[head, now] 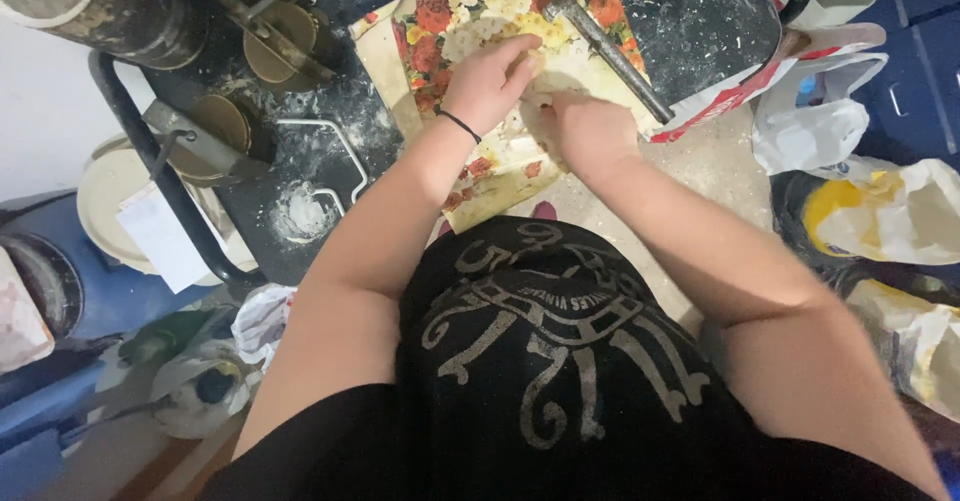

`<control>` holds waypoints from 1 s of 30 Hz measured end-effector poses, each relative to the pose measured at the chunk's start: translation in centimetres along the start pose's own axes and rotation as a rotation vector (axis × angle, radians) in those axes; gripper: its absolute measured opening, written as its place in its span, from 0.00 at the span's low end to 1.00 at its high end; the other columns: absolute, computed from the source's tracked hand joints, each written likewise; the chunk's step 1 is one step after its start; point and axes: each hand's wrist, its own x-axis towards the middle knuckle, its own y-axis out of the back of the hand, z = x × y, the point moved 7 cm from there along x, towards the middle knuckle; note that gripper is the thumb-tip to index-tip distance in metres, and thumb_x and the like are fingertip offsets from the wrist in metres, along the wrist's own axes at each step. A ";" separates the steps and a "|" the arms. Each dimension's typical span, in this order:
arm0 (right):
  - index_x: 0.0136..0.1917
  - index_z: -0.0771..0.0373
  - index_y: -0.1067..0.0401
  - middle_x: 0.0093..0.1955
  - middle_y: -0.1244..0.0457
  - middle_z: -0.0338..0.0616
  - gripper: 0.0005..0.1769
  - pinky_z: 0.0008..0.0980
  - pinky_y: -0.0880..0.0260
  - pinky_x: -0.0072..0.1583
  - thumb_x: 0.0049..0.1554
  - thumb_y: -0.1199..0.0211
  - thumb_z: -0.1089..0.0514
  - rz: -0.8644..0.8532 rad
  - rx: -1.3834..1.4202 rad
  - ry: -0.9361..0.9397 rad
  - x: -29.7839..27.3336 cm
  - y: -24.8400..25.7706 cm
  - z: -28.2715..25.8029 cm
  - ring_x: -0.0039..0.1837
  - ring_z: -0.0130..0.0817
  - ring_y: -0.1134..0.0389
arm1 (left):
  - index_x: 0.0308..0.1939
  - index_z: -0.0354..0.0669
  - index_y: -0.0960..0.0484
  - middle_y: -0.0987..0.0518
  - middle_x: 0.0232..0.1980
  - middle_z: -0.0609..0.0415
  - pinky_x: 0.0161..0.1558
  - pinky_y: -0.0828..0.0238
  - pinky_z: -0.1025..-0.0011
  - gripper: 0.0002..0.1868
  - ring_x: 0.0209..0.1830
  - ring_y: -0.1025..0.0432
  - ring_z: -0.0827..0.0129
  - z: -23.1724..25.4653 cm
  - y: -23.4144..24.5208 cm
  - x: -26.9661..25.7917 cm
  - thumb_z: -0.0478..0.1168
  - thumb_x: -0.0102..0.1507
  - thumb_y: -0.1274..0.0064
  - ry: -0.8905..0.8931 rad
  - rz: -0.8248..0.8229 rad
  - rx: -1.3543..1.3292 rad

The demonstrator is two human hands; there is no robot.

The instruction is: Cleaning and preparing dental flasks by removing residual plaster material using a hand tool.

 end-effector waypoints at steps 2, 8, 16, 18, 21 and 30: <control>0.54 0.61 0.28 0.38 0.32 0.47 0.28 0.36 0.26 0.40 0.74 0.66 0.44 -0.013 0.258 -0.078 -0.8 -0.7 0.6 0.41 0.41 0.27 | 0.69 0.56 0.27 0.17 0.36 0.65 0.23 0.32 0.78 0.22 0.17 0.38 0.81 0.1 0.6 -0.5 0.48 0.74 0.67 0.136 0.000 -0.095; 0.69 0.60 0.30 0.59 0.29 0.53 0.28 0.45 0.26 0.52 0.69 0.60 0.43 0.300 0.724 0.029 3.7 -5.6 4.7 0.55 0.50 0.27 | 0.67 0.54 0.24 0.14 0.45 0.61 0.37 0.29 0.72 0.22 0.24 0.31 0.75 -0.5 1.3 -0.8 0.47 0.73 0.65 0.141 0.064 -0.180; 0.49 0.58 0.26 0.38 0.31 0.45 0.27 0.42 0.31 0.40 0.72 0.65 0.45 0.119 0.120 0.045 1.1 -2.1 2.0 0.41 0.48 0.29 | 0.67 0.54 0.26 0.19 0.33 0.60 0.26 0.35 0.69 0.21 0.18 0.34 0.72 1.2 0.8 -1.0 0.48 0.73 0.67 0.133 0.022 -0.095; 0.52 0.57 0.27 0.38 0.31 0.46 0.26 0.44 0.34 0.39 0.72 0.64 0.44 0.114 0.064 0.055 1.6 -1.7 1.7 0.40 0.51 0.30 | 0.67 0.53 0.27 0.18 0.37 0.57 0.25 0.35 0.68 0.21 0.18 0.34 0.72 1.2 0.3 -0.9 0.48 0.73 0.68 0.124 0.018 -0.072; 0.56 0.53 0.25 0.45 0.29 0.41 0.24 0.42 0.35 0.39 0.74 0.62 0.44 0.059 -0.088 0.069 1.3 -0.3 0.7 0.44 0.47 0.29 | 0.67 0.54 0.28 0.18 0.44 0.52 0.27 0.32 0.62 0.22 0.21 0.29 0.66 0.5 -0.5 -0.1 0.51 0.73 0.68 0.107 0.026 -0.012; 0.67 0.55 0.29 0.58 0.31 0.40 0.20 0.42 0.25 0.49 0.66 0.52 0.64 -0.064 -0.143 -0.055 -0.2 -1.0 -0.1 0.55 0.46 0.27 | 0.69 0.49 0.28 0.22 0.30 0.58 0.25 0.33 0.64 0.25 0.23 0.28 0.66 0.5 -0.9 -0.3 0.53 0.74 0.69 0.076 0.110 0.028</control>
